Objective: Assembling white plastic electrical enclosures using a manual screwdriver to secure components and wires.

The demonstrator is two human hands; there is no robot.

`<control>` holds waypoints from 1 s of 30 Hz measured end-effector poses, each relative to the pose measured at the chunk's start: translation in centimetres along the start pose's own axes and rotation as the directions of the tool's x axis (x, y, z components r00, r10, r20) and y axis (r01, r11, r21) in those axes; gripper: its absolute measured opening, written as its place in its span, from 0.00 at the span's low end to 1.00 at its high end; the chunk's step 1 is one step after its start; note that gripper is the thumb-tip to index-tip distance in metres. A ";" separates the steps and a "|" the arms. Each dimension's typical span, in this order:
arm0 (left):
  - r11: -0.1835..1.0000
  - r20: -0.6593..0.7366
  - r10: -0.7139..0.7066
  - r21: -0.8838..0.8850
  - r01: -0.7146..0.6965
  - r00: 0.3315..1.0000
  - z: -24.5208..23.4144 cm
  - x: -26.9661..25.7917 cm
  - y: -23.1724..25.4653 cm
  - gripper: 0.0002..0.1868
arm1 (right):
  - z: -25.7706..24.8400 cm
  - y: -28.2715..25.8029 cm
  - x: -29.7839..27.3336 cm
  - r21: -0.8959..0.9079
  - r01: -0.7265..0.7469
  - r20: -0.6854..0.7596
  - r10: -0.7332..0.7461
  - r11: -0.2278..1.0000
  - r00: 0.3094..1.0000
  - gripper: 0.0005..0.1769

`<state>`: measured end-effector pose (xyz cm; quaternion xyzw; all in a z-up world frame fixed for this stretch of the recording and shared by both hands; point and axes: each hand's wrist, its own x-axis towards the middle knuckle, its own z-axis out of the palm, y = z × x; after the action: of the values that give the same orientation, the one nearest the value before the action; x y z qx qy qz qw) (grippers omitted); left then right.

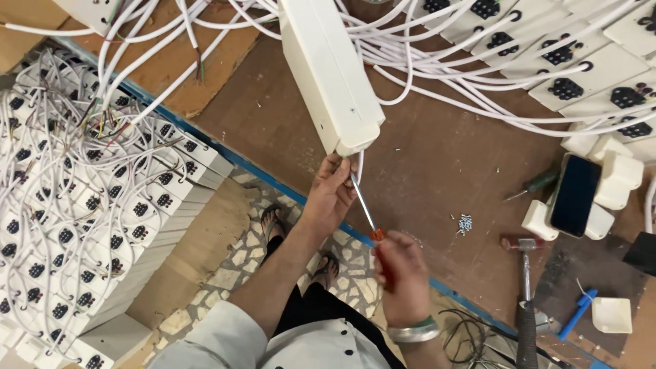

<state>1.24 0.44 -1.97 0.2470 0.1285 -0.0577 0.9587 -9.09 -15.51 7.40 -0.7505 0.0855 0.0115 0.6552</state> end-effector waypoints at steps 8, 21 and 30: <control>0.999 -0.019 0.007 -0.032 -0.008 1.000 -0.2 0.2 0.1 0.07 | -2.4 3.0 -1.1 0.715 -0.664 0.471 0.551 0.220 0.689 0.31; 0.999 -0.019 0.040 0.027 -0.039 0.999 -0.5 0.1 -0.5 0.10 | -0.7 -1.0 -1.0 0.500 -0.505 0.147 0.506 0.704 0.850 0.30; 0.999 -0.028 0.039 0.025 -0.038 0.999 -0.1 0.3 -0.7 0.12 | -2.7 5.9 -0.9 0.723 -0.685 0.649 0.249 0.091 0.719 0.23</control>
<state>1.34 -0.14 -2.48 0.2620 0.1367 -0.0374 0.9546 -11.09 -18.85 2.16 -0.1202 0.1921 0.3103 0.9232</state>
